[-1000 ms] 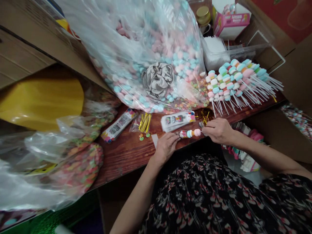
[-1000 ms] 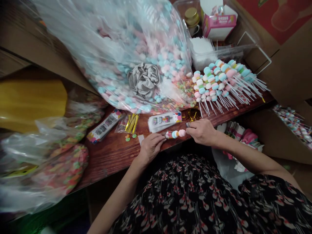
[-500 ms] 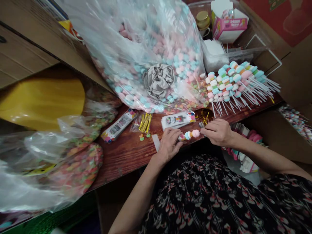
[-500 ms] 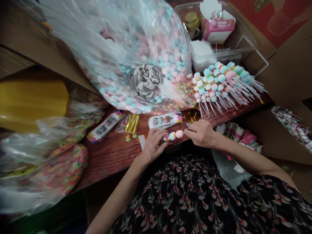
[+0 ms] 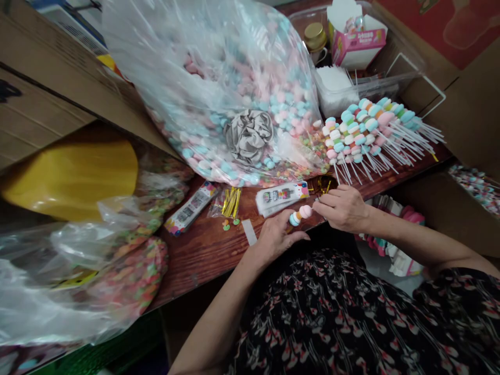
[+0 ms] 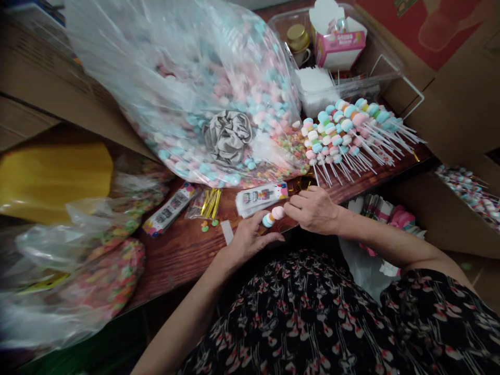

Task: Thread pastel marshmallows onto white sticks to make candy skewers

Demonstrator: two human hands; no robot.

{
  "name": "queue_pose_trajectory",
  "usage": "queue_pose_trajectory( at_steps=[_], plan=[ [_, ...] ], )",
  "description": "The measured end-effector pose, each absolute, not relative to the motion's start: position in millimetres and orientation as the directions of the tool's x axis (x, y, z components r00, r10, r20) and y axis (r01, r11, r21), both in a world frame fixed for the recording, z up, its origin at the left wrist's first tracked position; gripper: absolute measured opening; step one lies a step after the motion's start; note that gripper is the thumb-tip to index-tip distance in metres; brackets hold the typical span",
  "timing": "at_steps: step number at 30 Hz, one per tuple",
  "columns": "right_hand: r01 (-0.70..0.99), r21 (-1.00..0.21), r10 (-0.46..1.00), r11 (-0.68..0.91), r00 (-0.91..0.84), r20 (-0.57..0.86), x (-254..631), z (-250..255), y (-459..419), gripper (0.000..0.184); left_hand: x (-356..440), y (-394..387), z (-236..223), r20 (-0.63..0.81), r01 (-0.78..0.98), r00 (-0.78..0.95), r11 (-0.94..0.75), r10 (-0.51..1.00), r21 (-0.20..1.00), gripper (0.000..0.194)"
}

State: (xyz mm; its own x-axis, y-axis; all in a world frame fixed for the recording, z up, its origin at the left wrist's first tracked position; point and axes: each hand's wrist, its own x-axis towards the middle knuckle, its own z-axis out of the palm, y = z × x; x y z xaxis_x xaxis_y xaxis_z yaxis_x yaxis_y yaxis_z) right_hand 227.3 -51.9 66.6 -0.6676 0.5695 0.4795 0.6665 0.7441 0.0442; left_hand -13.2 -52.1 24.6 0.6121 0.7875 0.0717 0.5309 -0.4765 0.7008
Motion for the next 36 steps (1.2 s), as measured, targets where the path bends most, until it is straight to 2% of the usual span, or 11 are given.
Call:
queue_pose_trajectory(
  at_steps=[3,6,11,14,17,23,27,30,32,34,36],
  plan=[
    [0.606,0.069,0.519,0.792,-0.729,0.447,230,67,-48,0.021,-9,-53,31,0.041,0.462,0.640,-0.426,0.767,0.778,0.075],
    [0.545,0.023,0.486,0.838,-0.764,0.425,231,66,-45,0.021,-6,-49,33,0.033,0.437,0.646,-0.406,0.763,0.803,0.087],
    [0.526,-0.150,0.545,0.837,-0.778,0.312,232,73,-40,0.016,-7,-38,31,-0.062,0.571,0.633,-0.411,0.772,0.710,0.101],
    [0.598,-0.152,0.617,0.787,-0.760,0.204,230,80,-39,0.014,-6,-34,31,-0.073,0.615,0.614,-0.418,0.786,0.668,0.109],
    [0.622,-0.121,0.633,0.774,-0.757,0.162,224,80,-39,0.011,0,-32,31,-0.062,0.597,0.638,-0.443,0.767,0.669,0.110],
    [0.643,-0.124,0.651,0.756,-0.715,0.257,227,72,-29,0.013,4,-28,44,0.036,0.562,0.671,-0.540,0.740,0.627,0.107],
    [0.658,-0.267,0.703,0.704,-0.590,0.398,239,65,-17,0.019,-14,-22,58,0.126,0.632,0.630,-0.601,0.766,0.490,0.118],
    [0.600,-0.389,0.713,0.699,-0.538,0.450,239,55,-14,0.018,-29,-18,59,0.014,0.764,0.556,-0.517,0.831,0.386,0.107],
    [0.585,-0.405,0.708,0.703,-0.518,0.481,233,47,-16,0.017,-34,-17,55,-0.092,0.828,0.496,-0.438,0.864,0.351,0.084],
    [0.604,-0.356,0.685,0.713,-0.491,0.539,227,43,-18,0.016,-36,-17,51,-0.174,0.866,0.430,-0.351,0.886,0.355,0.053],
    [0.631,-0.235,0.614,0.740,-0.491,0.618,224,42,-19,0.015,-36,-18,48,-0.238,0.869,0.389,-0.269,0.890,0.415,0.029]
  ],
)
